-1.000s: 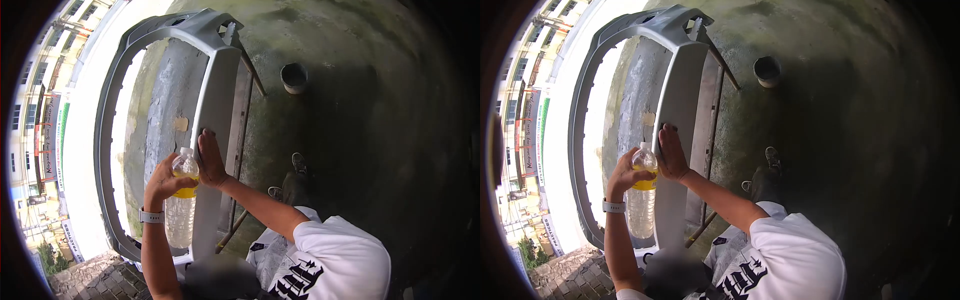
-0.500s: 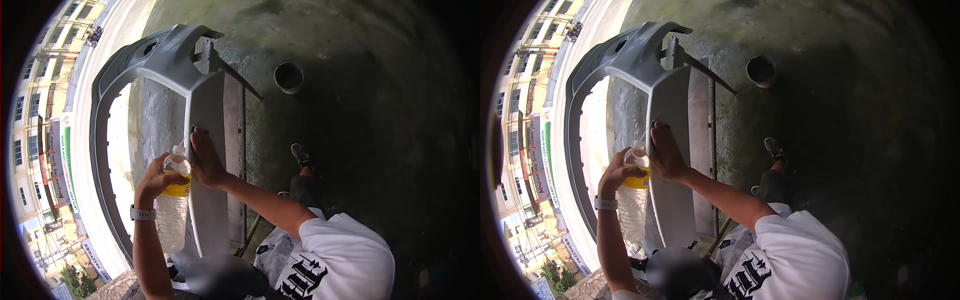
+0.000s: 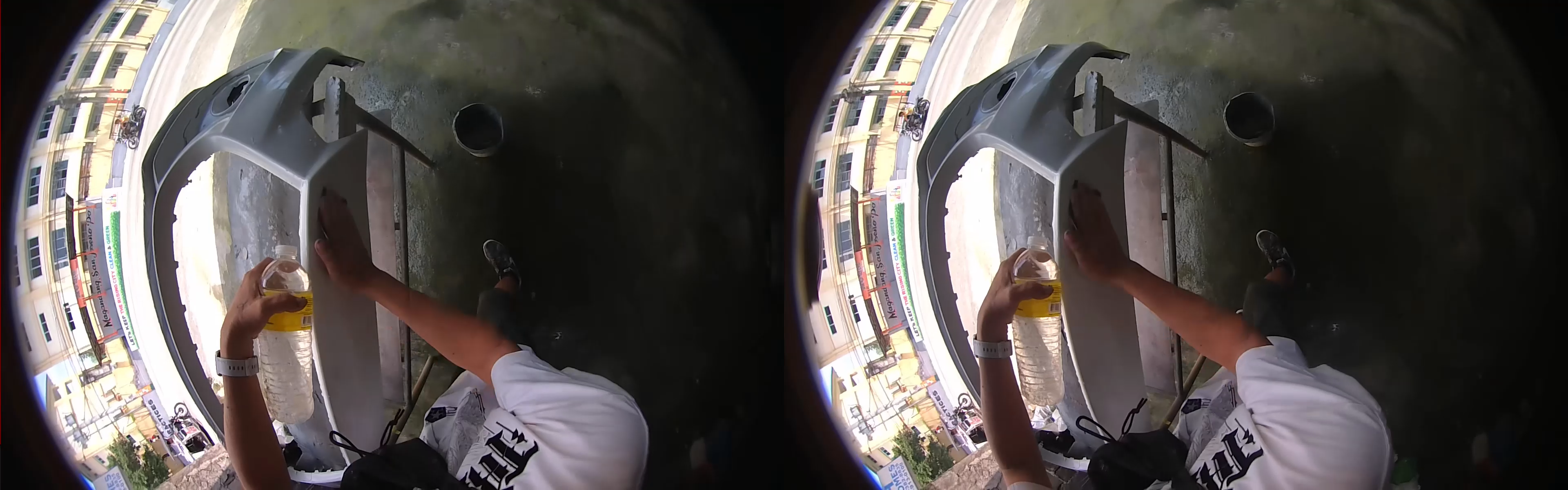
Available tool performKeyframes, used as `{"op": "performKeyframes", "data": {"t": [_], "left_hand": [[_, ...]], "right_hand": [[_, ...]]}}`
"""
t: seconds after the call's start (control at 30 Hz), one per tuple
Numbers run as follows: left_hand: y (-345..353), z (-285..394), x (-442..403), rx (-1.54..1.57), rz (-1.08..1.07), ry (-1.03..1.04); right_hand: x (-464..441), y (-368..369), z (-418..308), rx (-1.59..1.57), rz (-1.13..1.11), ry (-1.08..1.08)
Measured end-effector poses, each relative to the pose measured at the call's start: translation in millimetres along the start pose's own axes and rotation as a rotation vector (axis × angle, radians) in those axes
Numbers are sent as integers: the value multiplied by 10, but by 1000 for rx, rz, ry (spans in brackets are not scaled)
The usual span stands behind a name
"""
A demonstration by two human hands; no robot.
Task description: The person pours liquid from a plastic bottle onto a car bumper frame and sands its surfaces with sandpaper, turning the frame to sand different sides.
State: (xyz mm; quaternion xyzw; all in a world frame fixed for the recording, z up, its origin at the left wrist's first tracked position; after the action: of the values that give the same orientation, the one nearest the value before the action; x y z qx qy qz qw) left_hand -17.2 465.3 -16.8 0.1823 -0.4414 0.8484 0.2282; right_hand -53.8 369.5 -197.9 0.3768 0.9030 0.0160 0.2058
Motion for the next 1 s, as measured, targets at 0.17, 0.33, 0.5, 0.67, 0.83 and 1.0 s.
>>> {"op": "performKeyframes", "data": {"t": [0.17,0.33,0.5,0.67,0.83,1.0], "left_hand": [[55,124,-89,9,-48,36],[83,262,-221,8,-35,10],[91,232,-310,-39,-56,-7],[127,247,-295,-27,-33,-29],[123,158,-331,-1,-38,10],[45,307,-337,-18,-54,21]], "right_hand": [[-628,124,662,57,57,200],[115,-122,-268,-35,-10,-3],[-915,9,1270,-27,104,560],[-679,-78,1136,-55,65,588],[71,-131,490,98,-12,347],[-723,53,1102,-66,102,469]]}}
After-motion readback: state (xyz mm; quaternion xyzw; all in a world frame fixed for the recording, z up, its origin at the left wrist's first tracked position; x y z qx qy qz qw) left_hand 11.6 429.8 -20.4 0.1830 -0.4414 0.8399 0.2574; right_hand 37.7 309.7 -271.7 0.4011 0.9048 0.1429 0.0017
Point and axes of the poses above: each hand's wrist, its own x-axis away from the middle knuckle, its own y-axis out of the palm, z = x × y, the point moved 5 cm from there along -x, towards the middle knuckle, and after that the axes turned 13 degrees about z, right-handed, at the moved point
